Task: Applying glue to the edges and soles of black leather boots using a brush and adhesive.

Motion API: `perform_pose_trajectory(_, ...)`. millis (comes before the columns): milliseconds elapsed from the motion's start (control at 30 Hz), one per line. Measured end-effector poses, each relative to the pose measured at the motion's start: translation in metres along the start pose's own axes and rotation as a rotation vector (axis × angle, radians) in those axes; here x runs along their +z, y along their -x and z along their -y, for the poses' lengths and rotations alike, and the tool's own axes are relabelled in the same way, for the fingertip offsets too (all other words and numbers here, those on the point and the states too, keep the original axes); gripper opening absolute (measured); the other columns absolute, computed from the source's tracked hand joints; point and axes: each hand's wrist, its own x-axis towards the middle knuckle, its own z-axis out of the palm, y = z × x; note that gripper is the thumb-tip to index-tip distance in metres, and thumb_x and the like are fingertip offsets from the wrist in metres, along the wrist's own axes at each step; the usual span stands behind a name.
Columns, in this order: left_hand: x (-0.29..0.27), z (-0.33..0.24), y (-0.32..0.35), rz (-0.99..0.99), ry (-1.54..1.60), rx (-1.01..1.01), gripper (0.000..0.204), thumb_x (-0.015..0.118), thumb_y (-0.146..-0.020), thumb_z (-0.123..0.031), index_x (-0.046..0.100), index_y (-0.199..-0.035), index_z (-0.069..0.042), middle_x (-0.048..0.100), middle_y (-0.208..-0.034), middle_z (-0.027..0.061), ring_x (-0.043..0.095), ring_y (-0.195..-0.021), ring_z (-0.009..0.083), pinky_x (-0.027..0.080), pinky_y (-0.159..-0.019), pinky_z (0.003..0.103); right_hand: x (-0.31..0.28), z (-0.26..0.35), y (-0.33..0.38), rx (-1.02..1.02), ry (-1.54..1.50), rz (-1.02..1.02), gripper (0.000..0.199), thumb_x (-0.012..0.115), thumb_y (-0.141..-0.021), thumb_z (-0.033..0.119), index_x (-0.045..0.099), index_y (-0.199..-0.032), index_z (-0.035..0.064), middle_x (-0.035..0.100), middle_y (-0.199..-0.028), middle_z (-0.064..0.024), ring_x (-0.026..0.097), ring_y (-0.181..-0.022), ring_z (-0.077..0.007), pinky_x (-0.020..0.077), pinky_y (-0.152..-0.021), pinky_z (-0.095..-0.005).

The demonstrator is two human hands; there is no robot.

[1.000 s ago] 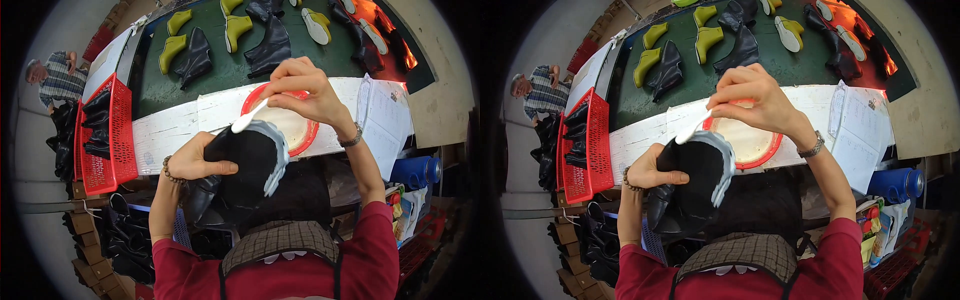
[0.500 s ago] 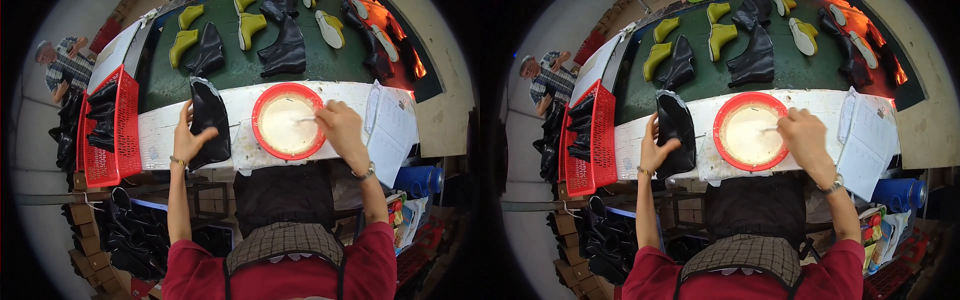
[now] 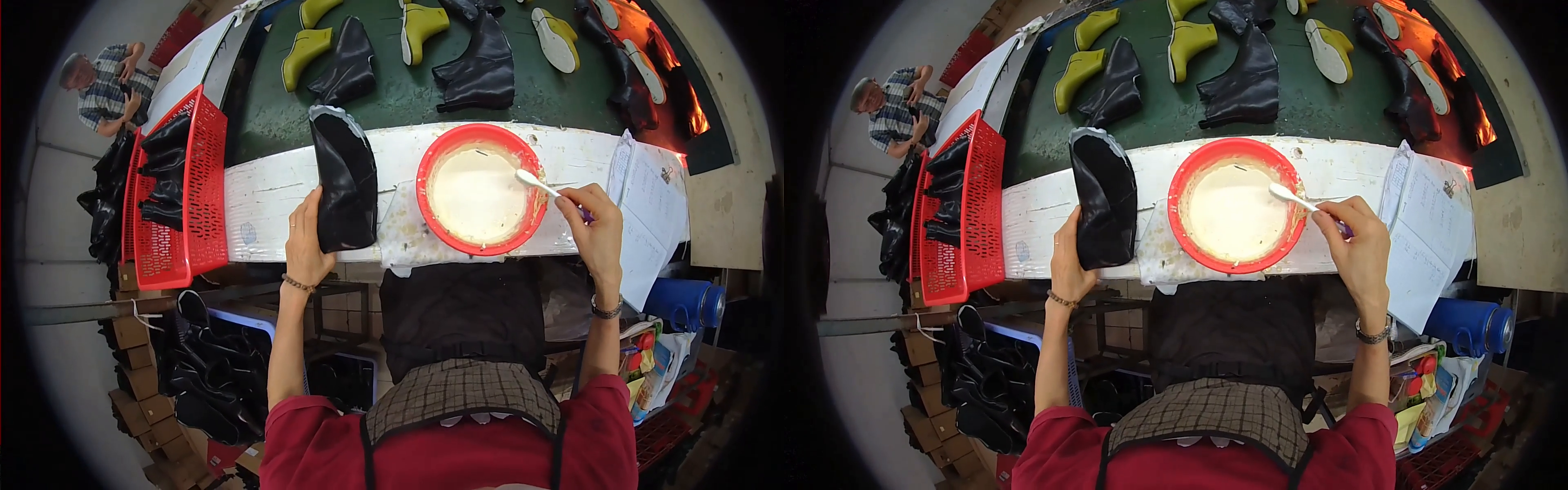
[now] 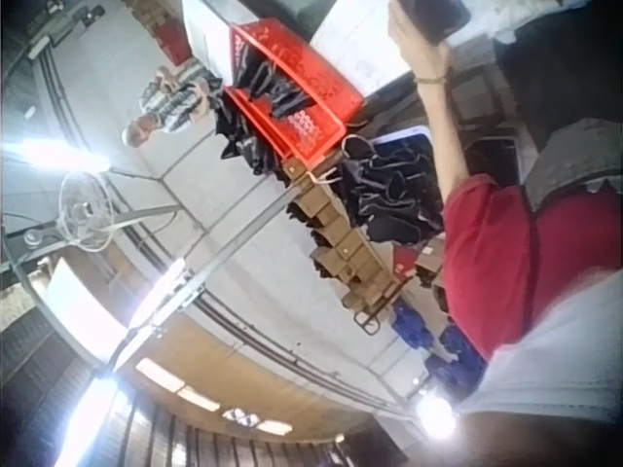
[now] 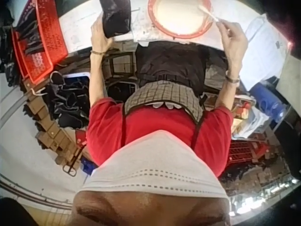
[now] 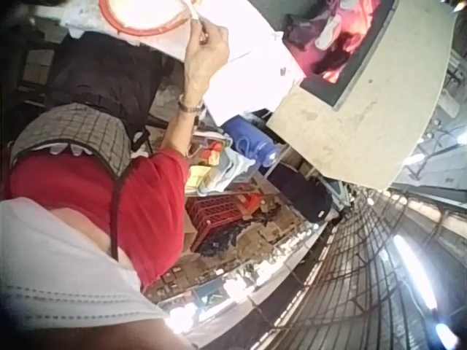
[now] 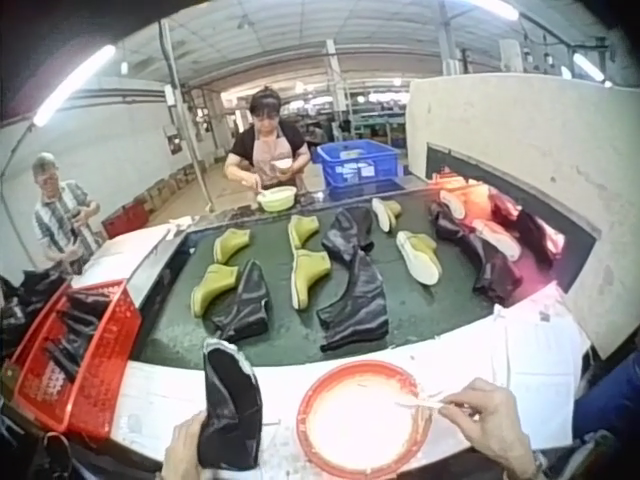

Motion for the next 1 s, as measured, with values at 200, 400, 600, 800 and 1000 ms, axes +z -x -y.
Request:
perform_pose_trajectory(200, -0.001, 0.004, 0.009, -0.270, 0.124, -0.158, 0.073, 0.061, -0.067, 0.015, 0.055, -0.137, -0.001, 0.066, -0.124, 0.0224, 0.062, -0.120, 0.0424, 0.049, -0.104, 0.044, 0.008, -0.013, 0.007, -0.027, -0.147, -0.092, 0.012, 0.071, -0.093, 0.006, 0.073, -0.099, -0.0037, 0.062, -0.080, -0.0061, 0.054, -0.070, -0.0130, 0.0409, -0.062, -0.0272)
perform_pose_trajectory(400, -0.017, -0.049, -0.009, -0.430, 0.279, -0.053, 0.067, 0.062, -0.074, 0.014, 0.053, -0.139, 0.002, 0.060, -0.138, 0.0251, 0.057, -0.131, 0.0412, 0.045, -0.110, 0.043, 0.004, -0.020, 0.021, 0.035, -0.146, -0.107, 0.012, 0.070, -0.094, 0.007, 0.074, -0.100, -0.0032, 0.060, -0.080, -0.0044, 0.053, -0.071, -0.0111, 0.0398, -0.062, -0.0266)
perform_pose_trajectory(600, -0.023, -0.079, -0.032, -0.420, 0.282, 0.079, 0.061, 0.065, -0.078, 0.011, 0.056, -0.137, 0.003, 0.057, -0.144, 0.0254, 0.053, -0.137, 0.0413, 0.042, -0.114, 0.045, 0.003, -0.026, 0.019, 0.015, -0.126, -0.129, 0.009, 0.072, -0.090, 0.003, 0.074, -0.097, -0.0029, 0.062, -0.080, -0.0075, 0.056, -0.067, -0.0150, 0.0425, -0.061, -0.0284)
perform_pose_trajectory(800, -0.012, -0.096, -0.037, -0.406, 0.308, 0.096, 0.057, 0.071, -0.083, 0.001, 0.056, -0.137, 0.005, 0.055, -0.146, 0.0268, 0.051, -0.138, 0.0431, 0.041, -0.114, 0.046, -0.002, 0.014, 0.006, -0.063, -0.306, -0.185, 0.012, 0.075, -0.088, -0.001, 0.073, -0.100, -0.0036, 0.066, -0.086, -0.0082, 0.060, -0.074, -0.0129, 0.0455, -0.064, -0.0247)
perform_pose_trajectory(1000, -0.004, -0.123, -0.039, -0.412, 0.252, 0.208, 0.056, 0.071, -0.088, -0.003, 0.052, -0.139, 0.007, 0.052, -0.147, 0.0301, 0.051, -0.138, 0.0431, 0.041, -0.114, 0.047, 0.009, 0.052, 0.003, -0.113, -0.524, 0.053, 0.017, 0.078, -0.087, 0.005, 0.078, -0.103, 0.0015, 0.066, -0.085, -0.0035, 0.058, -0.072, -0.0074, 0.0421, -0.060, -0.0215)
